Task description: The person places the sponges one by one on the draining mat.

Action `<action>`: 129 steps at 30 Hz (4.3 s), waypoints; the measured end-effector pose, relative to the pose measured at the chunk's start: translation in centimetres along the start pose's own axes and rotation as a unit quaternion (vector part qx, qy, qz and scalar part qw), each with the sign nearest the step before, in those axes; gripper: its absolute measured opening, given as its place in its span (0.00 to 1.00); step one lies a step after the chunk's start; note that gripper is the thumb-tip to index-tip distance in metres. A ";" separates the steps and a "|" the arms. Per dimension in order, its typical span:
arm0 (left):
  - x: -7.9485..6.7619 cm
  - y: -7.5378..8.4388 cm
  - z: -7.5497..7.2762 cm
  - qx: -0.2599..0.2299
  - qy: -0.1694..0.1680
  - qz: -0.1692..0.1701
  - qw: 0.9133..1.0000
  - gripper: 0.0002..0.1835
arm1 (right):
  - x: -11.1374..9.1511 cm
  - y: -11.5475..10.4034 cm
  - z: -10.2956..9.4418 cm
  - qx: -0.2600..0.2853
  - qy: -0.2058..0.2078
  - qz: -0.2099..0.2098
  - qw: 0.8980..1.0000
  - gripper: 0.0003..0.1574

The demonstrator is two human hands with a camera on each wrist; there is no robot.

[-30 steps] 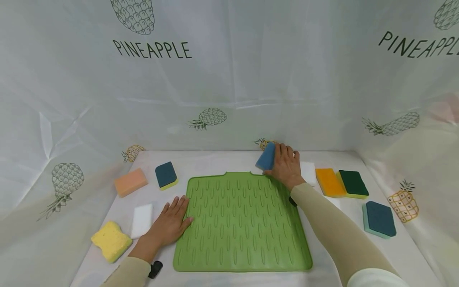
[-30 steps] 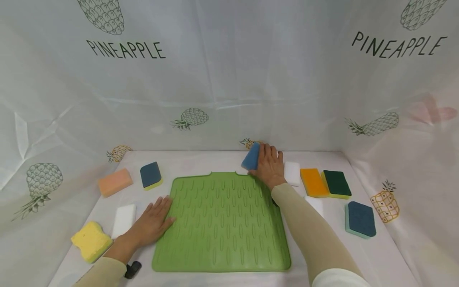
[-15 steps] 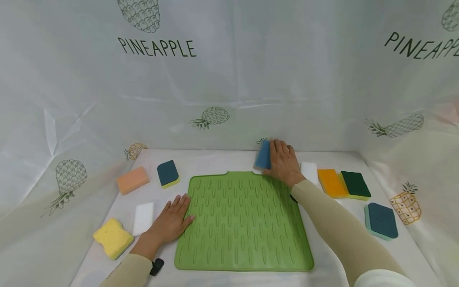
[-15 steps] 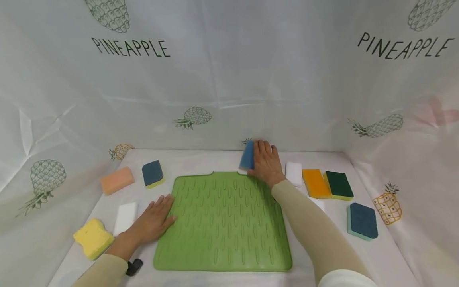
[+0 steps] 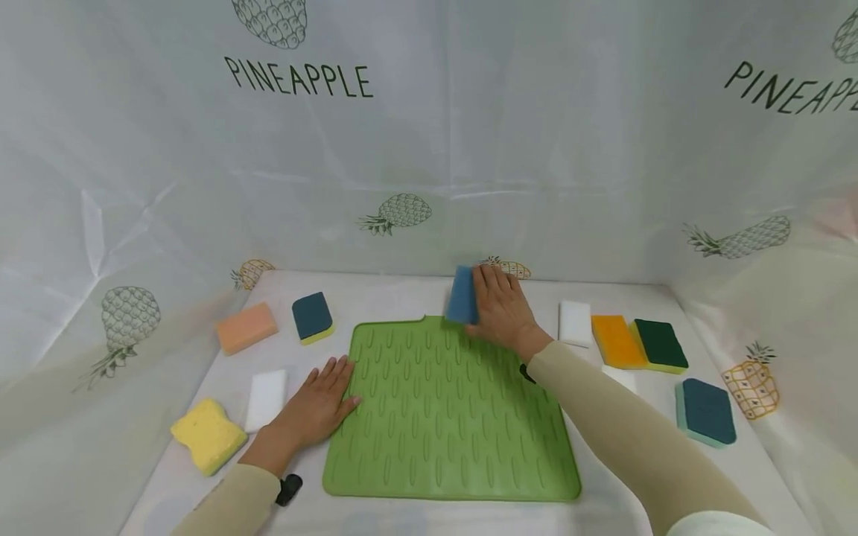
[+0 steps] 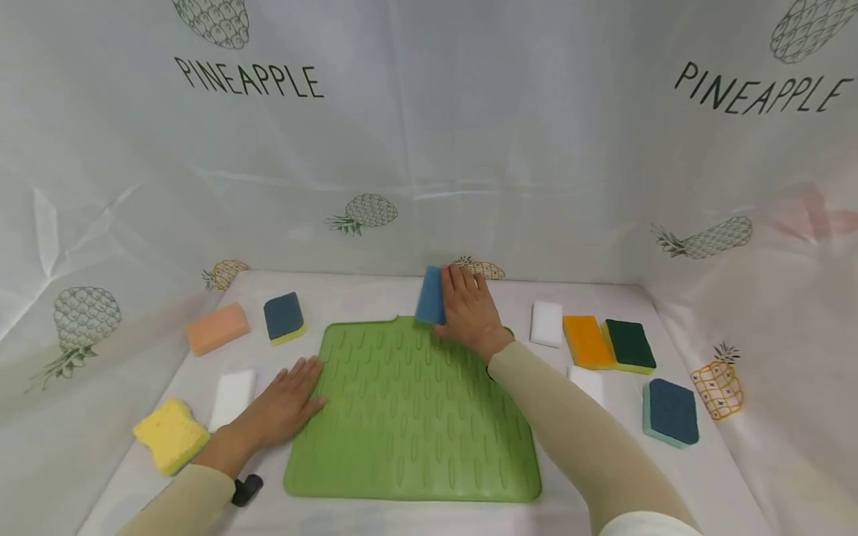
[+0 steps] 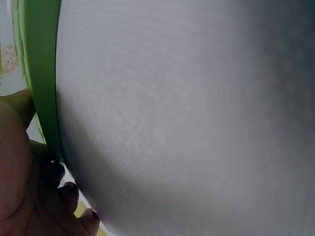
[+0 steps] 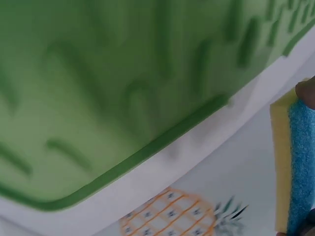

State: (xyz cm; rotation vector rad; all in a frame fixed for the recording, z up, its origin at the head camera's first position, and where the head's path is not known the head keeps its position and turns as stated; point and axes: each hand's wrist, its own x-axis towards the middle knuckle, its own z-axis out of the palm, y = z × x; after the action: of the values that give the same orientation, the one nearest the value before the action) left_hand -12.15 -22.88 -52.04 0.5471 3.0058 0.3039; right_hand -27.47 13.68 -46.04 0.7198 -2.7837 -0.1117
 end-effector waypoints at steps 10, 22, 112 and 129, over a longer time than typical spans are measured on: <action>-0.2 -0.3 -0.1 -0.004 0.001 0.005 1.000 0.37 | 0.5 -4.9 -0.2 0.048 0.005 -0.037 0.998 0.77; -0.4 -0.1 0.0 -0.010 0.003 0.004 1.000 0.36 | 1.5 -10.6 0.5 0.091 -0.052 -0.073 0.992 0.73; -0.5 0.0 -0.2 -0.009 -0.009 0.006 1.000 0.37 | 1.1 -10.7 -0.9 0.048 -0.031 -0.143 0.988 0.65; -0.8 -0.4 -0.3 -0.006 -0.001 0.015 1.000 0.38 | -6.8 5.5 -1.3 -0.012 0.119 -0.103 0.988 0.43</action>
State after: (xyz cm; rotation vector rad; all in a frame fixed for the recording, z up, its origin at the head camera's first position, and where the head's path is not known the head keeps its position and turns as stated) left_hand -11.56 -23.54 -51.79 0.5916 2.9946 0.3216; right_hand -23.92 21.84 -45.58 0.9463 -2.4747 -0.0920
